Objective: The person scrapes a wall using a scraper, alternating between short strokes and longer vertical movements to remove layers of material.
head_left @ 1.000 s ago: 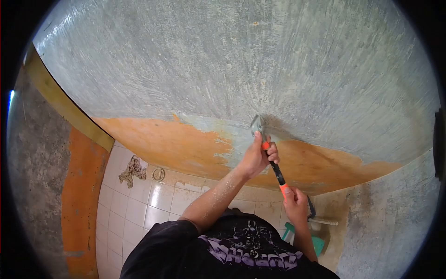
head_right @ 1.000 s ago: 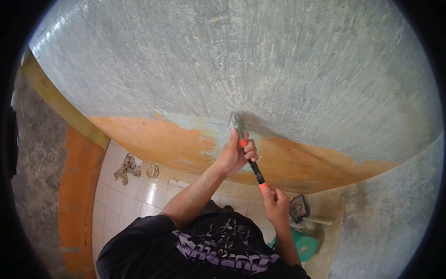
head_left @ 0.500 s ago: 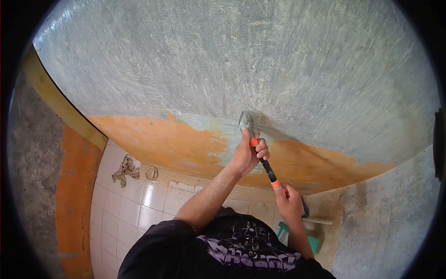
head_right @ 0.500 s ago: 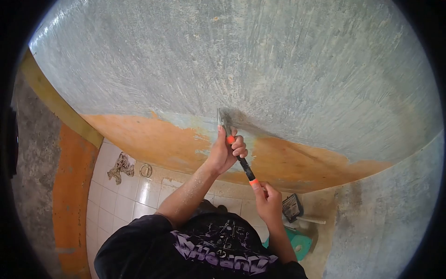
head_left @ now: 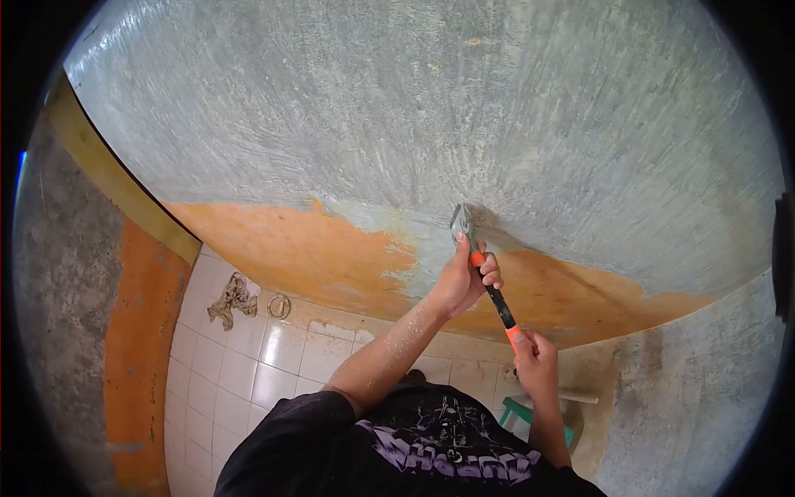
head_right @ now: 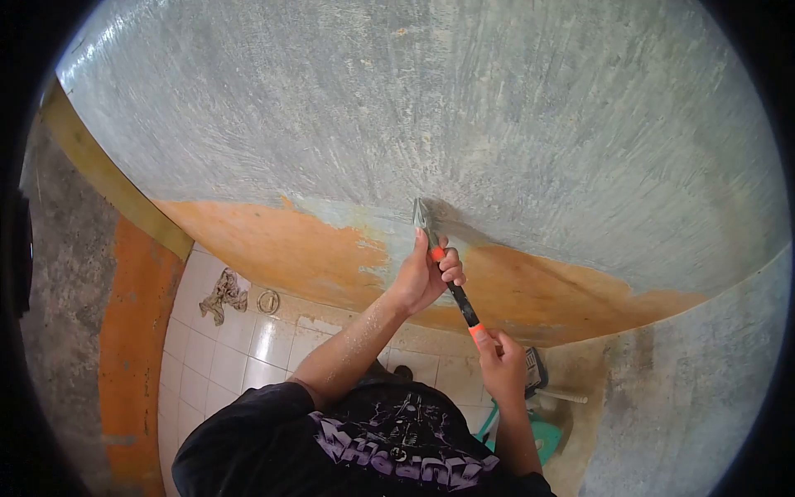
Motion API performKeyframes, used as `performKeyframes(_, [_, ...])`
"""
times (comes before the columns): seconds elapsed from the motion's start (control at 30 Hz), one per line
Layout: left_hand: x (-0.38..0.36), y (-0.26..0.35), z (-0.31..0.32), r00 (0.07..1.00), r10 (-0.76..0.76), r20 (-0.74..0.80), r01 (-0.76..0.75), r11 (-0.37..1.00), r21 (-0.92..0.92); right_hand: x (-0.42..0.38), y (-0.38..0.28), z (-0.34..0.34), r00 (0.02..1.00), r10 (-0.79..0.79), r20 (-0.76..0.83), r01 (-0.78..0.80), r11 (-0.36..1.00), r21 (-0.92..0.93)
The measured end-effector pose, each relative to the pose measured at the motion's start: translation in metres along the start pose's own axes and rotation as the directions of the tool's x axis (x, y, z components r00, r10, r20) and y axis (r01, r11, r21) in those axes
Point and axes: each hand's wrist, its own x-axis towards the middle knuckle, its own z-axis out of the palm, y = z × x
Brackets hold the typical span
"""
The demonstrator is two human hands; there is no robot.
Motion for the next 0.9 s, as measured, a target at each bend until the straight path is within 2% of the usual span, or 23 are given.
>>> performKeyframes(0.13, [0.000,-0.002,-0.008,0.999,-0.022,0.036,0.023,1.000,-0.020,-0.006,0.004,0.006,1.000,0.010,-0.028,-0.009,1.000,0.010])
performKeyframes(0.23, [0.003,-0.008,-0.001,1.000,0.015,0.020,-0.015,1.000,0.007,-0.006,0.006,0.000,0.999,-0.003,-0.045,0.008,0.994,0.107])
performKeyframes(0.33, [0.005,-0.010,0.007,1.000,-0.008,-0.014,0.008,1.000,-0.003,-0.002,0.002,-0.009,0.996,0.092,0.019,-0.094,0.974,0.208])
performKeyframes(0.43, [0.001,0.008,-0.010,0.995,0.089,0.034,-0.089,0.996,-0.014,0.003,-0.015,0.007,0.998,-0.006,0.063,0.003,0.999,0.043])
performKeyframes(0.57, [-0.001,0.002,0.005,0.999,0.027,-0.028,-0.028,1.000,-0.006,0.000,0.002,0.001,0.999,-0.011,-0.032,0.014,0.996,0.086])
performKeyframes(0.6, [0.000,0.000,0.005,1.000,0.015,0.000,-0.015,1.000,0.022,-0.001,-0.003,-0.002,0.998,0.055,-0.008,-0.054,0.993,0.108])
performKeyframes(0.7, [-0.003,0.012,-0.009,0.997,0.072,-0.030,-0.073,0.997,-0.024,0.006,-0.009,0.015,0.993,-0.118,-0.018,0.118,0.993,0.019])
performKeyframes(0.8, [-0.001,0.016,-0.010,0.999,0.053,0.008,-0.053,0.998,-0.016,0.000,-0.016,0.016,0.999,0.005,0.032,-0.007,0.996,0.085])
performKeyframes(0.9, [-0.001,0.007,-0.006,1.000,0.028,-0.004,-0.028,0.999,0.023,0.000,0.000,0.006,1.000,0.024,0.003,-0.024,0.989,0.147])
